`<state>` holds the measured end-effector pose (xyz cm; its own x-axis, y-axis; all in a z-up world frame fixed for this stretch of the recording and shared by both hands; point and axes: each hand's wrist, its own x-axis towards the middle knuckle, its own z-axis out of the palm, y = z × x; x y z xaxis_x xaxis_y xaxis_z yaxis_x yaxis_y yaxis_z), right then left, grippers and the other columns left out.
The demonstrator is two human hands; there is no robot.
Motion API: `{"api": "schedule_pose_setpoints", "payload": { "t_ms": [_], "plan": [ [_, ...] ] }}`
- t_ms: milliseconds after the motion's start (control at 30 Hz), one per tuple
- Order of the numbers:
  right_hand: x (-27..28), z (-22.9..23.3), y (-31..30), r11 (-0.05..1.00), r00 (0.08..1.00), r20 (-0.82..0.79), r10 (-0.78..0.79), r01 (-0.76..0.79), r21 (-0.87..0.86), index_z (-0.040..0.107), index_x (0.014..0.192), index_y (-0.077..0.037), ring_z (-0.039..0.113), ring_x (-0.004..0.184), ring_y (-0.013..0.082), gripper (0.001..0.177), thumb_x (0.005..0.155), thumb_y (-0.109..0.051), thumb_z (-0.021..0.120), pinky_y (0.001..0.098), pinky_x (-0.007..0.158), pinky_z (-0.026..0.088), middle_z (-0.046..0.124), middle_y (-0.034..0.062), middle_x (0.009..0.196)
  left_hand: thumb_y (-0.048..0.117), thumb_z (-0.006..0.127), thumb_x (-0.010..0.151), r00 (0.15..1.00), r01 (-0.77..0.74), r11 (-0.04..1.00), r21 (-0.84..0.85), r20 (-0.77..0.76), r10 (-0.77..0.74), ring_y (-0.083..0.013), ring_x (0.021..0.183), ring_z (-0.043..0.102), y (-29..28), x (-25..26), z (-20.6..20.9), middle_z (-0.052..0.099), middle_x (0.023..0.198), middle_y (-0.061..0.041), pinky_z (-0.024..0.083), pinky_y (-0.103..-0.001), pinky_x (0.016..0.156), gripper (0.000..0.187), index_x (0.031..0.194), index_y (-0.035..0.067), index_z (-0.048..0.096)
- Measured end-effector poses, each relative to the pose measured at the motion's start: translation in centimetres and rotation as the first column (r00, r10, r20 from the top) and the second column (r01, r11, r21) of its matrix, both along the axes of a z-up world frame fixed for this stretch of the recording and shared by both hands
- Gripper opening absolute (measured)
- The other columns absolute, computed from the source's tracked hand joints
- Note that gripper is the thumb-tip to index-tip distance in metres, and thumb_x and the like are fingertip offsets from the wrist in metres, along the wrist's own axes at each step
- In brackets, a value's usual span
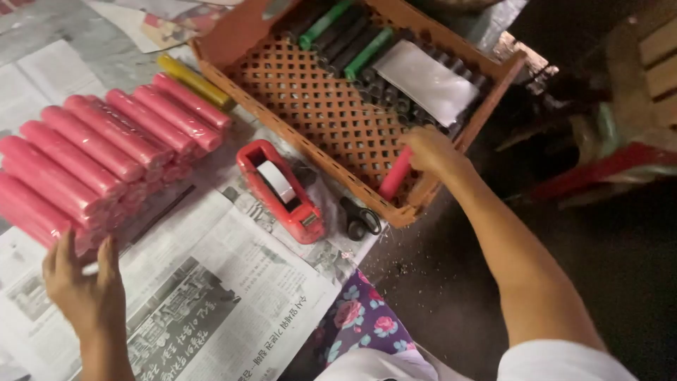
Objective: Wrapping individual candles in paper and securing them with tape from a dispenser.
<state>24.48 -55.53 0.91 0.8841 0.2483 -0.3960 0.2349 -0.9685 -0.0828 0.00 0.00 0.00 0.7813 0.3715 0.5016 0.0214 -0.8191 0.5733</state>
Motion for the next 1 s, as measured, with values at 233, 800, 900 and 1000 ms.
{"api": "schedule_pose_setpoints", "payload": {
  "t_ms": [233,800,900,1000],
  "plan": [
    [1.6,-4.5,1.6,0.828,0.904,-0.025,0.426,-0.401,-0.392,0.047,0.147,0.001,0.048,0.136,0.0355,0.075,0.077,0.002,0.076,0.0476,0.113,0.045,0.044,0.0170,0.155,0.008,0.077,0.103,0.957,-0.126,0.991,-0.050,-0.270,0.108,-0.0381,0.095,0.067,-3.1,-8.3,-3.4,0.056,0.136,-0.040,0.057,-0.049,0.082,0.059,0.152,-0.016,0.056],
    [-11.8,11.2,13.8,0.416,0.559,0.575,0.598,-0.829,0.373,0.068,0.113,-0.007,0.071,0.076,0.0281,0.041,0.091,-0.041,0.073,0.0390,0.069,0.059,0.068,0.0112,0.086,0.027,0.083,0.076,0.928,0.373,0.816,0.442,-0.162,-0.336,-0.0340,0.095,0.074,-19.9,4.5,3.3,0.071,0.097,-0.009,0.059,-0.046,0.080,0.053,0.125,0.019,0.065],
    [-11.3,13.0,13.4,0.367,0.761,0.405,0.507,-0.615,0.698,0.072,0.102,-0.007,0.071,0.073,0.0254,0.039,0.093,-0.045,0.072,0.0348,0.068,0.059,0.069,0.0107,0.081,0.029,0.083,0.074,0.801,0.397,0.912,-0.099,-0.448,-0.397,-0.0429,0.088,0.074,-21.5,1.9,5.8,0.075,0.092,-0.016,0.056,-0.056,0.076,0.053,0.121,0.018,0.061],
    [-11.9,10.4,13.2,0.125,0.950,0.206,0.236,-0.240,0.963,0.074,0.111,-0.013,0.072,0.083,0.0165,0.026,0.096,-0.035,0.071,0.0303,0.073,0.060,0.071,0.0044,0.089,0.026,0.090,0.071,0.779,0.309,0.705,-0.639,-0.254,-0.573,-0.0353,0.083,0.078,-25.5,0.3,8.5,0.079,0.087,-0.015,0.055,-0.044,0.074,0.050,0.114,0.014,0.069]
  ]
}}
